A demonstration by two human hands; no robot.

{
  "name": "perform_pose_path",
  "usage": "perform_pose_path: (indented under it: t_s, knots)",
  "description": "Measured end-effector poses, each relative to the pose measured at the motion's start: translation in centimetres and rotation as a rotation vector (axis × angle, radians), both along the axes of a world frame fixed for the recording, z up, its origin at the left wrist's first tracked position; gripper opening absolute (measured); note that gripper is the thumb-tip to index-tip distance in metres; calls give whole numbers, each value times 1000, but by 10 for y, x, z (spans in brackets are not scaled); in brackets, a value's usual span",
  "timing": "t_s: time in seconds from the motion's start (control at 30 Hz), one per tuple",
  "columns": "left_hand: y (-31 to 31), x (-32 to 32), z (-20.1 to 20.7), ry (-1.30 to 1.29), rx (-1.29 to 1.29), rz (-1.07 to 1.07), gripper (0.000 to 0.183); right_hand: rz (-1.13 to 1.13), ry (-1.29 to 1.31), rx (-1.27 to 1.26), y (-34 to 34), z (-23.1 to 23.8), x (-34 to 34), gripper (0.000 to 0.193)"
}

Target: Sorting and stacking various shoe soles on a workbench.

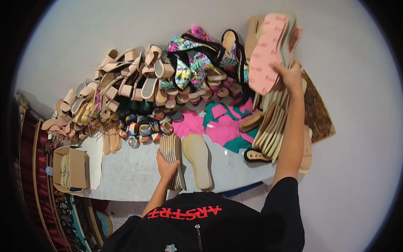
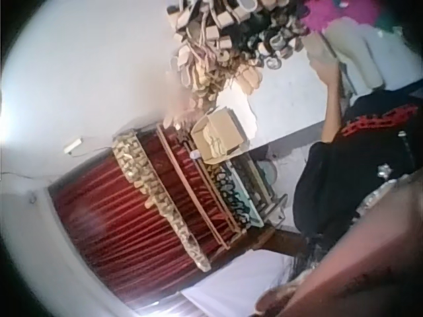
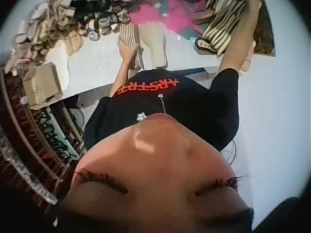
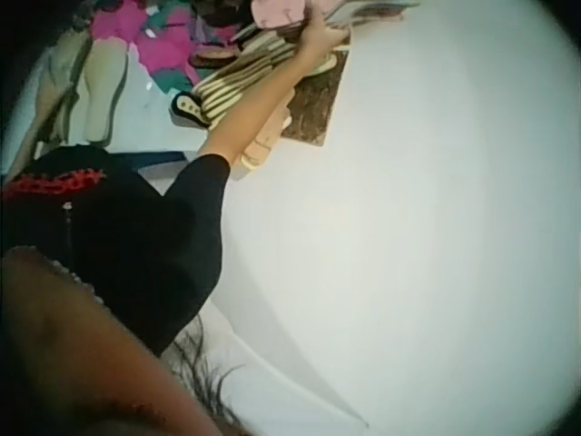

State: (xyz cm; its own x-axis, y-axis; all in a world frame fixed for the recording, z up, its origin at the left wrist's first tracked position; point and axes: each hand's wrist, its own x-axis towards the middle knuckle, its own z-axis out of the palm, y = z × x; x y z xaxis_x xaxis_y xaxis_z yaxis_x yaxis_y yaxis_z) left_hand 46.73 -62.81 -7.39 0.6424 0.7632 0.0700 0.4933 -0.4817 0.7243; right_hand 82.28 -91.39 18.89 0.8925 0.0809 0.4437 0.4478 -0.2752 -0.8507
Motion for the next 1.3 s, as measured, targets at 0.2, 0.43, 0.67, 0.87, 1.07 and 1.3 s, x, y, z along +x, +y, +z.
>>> perform_pose_path:
  t_s: [0.2, 0.43, 0.67, 0.87, 1.07, 1.3]
  knots:
    - [1, 1, 2, -9, -26, -3, 94, 94, 356, -245, 5, -129, -105, 64]
    - [1, -2, 5, 19, -65, -24, 95, -267, 513, -735, 79, -204, -155, 99]
    - [2, -5, 6, 23, -70, -26, 95, -212, 342, -950, 78, -233, -162, 105]
    - [3, -6, 4, 34, -71, -24, 95, -283, -23, -953, 80, -231, -198, 73]
    - [3, -5, 4, 23, -69, -37, 95, -295, -32, -1021, 87, -248, -231, 54]
    - [3, -5, 4, -11, -64, -48, 94, -404, -82, -957, 91, -264, -239, 44]
